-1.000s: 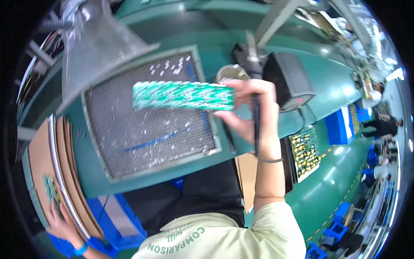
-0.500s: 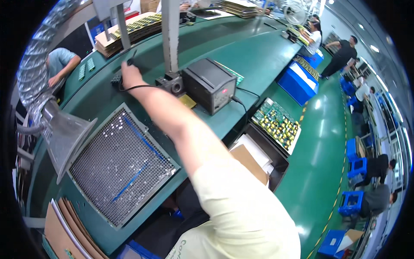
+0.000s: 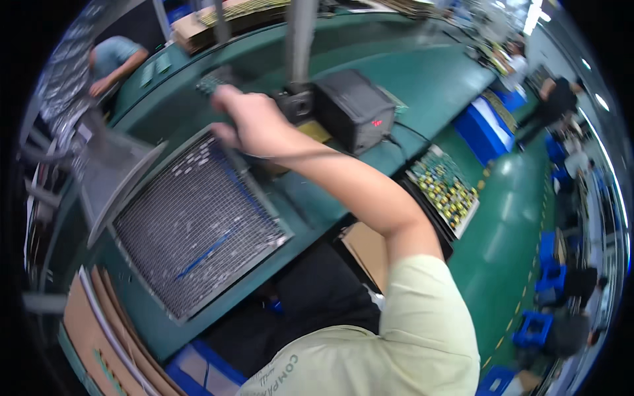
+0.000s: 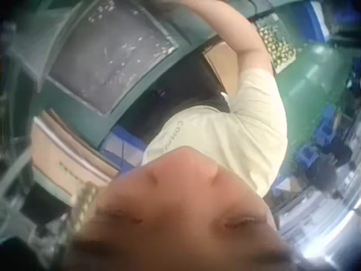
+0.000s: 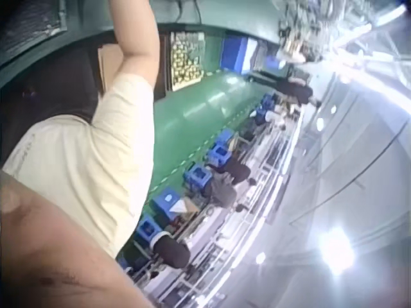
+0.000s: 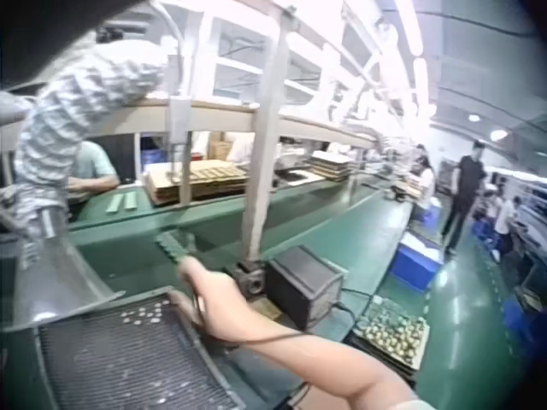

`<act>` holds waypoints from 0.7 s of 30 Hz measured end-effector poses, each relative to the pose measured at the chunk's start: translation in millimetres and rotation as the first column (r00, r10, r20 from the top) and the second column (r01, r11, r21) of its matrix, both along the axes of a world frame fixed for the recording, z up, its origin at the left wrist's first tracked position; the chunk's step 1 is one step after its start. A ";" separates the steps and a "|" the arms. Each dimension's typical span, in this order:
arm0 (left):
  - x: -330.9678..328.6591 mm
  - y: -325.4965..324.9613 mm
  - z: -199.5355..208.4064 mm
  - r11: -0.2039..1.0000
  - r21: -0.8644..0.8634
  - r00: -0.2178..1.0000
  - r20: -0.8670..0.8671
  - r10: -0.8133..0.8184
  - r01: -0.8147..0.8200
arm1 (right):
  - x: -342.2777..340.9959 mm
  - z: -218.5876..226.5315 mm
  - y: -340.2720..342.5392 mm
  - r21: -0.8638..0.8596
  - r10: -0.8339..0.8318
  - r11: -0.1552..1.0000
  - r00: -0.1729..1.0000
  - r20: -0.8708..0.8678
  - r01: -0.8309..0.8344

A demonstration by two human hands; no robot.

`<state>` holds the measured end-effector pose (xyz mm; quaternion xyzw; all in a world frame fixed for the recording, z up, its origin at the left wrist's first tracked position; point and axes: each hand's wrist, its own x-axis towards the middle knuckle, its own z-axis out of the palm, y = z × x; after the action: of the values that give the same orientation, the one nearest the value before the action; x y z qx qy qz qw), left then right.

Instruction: Soldering electronic components onto several printed circuit boards at a manual assembly station.

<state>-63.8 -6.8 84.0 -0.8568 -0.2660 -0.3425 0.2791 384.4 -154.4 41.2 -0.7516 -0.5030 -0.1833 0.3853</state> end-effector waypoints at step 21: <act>189.5 -39.8 -51.8 0.277 -0.805 0.739 0.269 -0.618 0.525 | -152.3 -78.5 -44.0 0.630 0.474 0.768 0.557 -0.682 0.118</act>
<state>125.6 -46.7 32.3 -0.9300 -0.0571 -0.2033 -0.3010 232.1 -198.4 -37.3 -0.5221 -0.2588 0.0730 0.8094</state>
